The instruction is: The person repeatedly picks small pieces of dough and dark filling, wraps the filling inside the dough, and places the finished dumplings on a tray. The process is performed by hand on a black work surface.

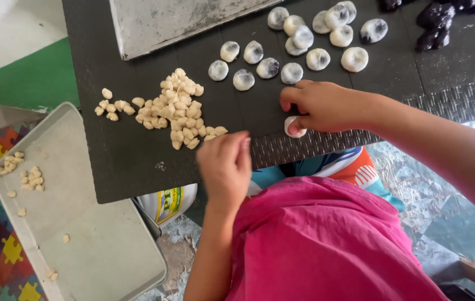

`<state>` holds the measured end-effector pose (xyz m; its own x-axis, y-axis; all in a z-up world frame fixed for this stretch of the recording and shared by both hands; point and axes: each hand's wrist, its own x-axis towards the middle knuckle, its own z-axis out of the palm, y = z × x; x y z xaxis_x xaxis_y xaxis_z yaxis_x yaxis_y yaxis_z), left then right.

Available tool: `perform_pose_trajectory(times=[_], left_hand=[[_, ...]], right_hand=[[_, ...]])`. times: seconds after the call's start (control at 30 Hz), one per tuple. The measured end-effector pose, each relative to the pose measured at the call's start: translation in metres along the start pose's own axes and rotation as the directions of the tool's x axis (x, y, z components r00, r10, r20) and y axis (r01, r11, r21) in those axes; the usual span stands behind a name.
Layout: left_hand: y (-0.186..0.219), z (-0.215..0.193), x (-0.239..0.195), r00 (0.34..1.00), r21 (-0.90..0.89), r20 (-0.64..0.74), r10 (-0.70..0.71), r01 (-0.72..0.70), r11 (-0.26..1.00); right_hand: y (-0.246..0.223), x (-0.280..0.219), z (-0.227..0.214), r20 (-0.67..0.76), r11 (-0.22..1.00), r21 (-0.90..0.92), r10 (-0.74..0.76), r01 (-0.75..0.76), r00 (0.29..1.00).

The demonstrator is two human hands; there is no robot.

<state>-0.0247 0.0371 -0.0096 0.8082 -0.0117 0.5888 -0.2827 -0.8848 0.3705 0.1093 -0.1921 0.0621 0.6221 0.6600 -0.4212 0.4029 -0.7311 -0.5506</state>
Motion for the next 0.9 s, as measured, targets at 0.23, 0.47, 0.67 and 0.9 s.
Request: perform_pose_trajectory(times=[0.23, 0.47, 0.67, 0.9], left_hand=[[-0.029, -0.026, -0.006, 0.997, 0.143, 0.041, -0.068, 0.062, 0.988], [-0.023, -0.035, -0.003, 0.998, 0.199, 0.046, -0.043, 0.033, 0.979], [0.016, -0.029, 0.001, 0.909, -0.47, 0.154, -0.387, 0.412, 0.781], [0.043, -0.016, 0.002, 0.95, -0.528, 0.259, -0.175, 0.291, 0.798]], right_hand=[[0.027, -0.01, 0.042, -0.241, 0.946, -0.312, -0.171, 0.091, 0.955], [0.051, -0.038, 0.035, -0.77, 0.834, -0.541, -0.442, -0.105, 0.46], [-0.009, -0.037, 0.072, -0.731, 0.982, 0.092, -0.048, 0.168, 0.68], [-0.029, -0.018, 0.096, -0.39, 0.573, 0.791, 0.206, 0.212, 0.898]])
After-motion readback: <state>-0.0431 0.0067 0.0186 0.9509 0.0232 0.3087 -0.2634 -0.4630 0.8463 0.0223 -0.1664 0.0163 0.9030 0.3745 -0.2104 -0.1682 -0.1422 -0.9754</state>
